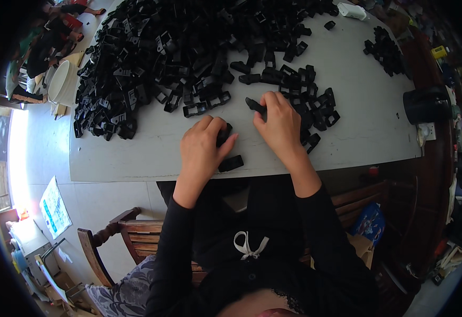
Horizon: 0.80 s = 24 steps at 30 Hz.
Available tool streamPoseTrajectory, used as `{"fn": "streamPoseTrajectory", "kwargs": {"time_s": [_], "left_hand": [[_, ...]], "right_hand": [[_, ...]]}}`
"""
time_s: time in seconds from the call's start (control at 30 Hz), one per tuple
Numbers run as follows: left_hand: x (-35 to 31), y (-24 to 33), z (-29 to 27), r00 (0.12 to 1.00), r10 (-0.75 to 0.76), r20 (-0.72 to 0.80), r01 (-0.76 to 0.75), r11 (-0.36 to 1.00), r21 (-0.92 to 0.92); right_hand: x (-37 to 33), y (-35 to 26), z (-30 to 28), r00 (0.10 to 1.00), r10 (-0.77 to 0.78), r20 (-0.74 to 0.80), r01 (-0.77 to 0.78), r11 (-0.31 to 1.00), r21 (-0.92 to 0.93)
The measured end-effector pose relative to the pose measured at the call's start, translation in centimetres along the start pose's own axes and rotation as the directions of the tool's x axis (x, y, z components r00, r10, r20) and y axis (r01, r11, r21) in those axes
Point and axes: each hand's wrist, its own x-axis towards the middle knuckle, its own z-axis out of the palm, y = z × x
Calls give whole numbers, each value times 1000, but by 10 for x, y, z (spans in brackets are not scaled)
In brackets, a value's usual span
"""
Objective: Manually assemble black plastic buckle components at a workbench.
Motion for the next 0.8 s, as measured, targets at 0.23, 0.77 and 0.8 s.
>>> {"fn": "streamPoseTrajectory", "kwargs": {"time_s": [0.23,0.77,0.8], "left_hand": [[-10,-10,-3,997,66,34,-50,941,-334],[-18,-11,-4,997,46,67,-17,924,-382],[-18,-11,-6,996,65,67,-33,921,-387]], "right_hand": [[-24,-8,-9,974,-176,145,39,753,657],[-54,-22,1,794,-607,23,591,781,202],[-56,-21,-1,795,-606,25,590,782,200]]}}
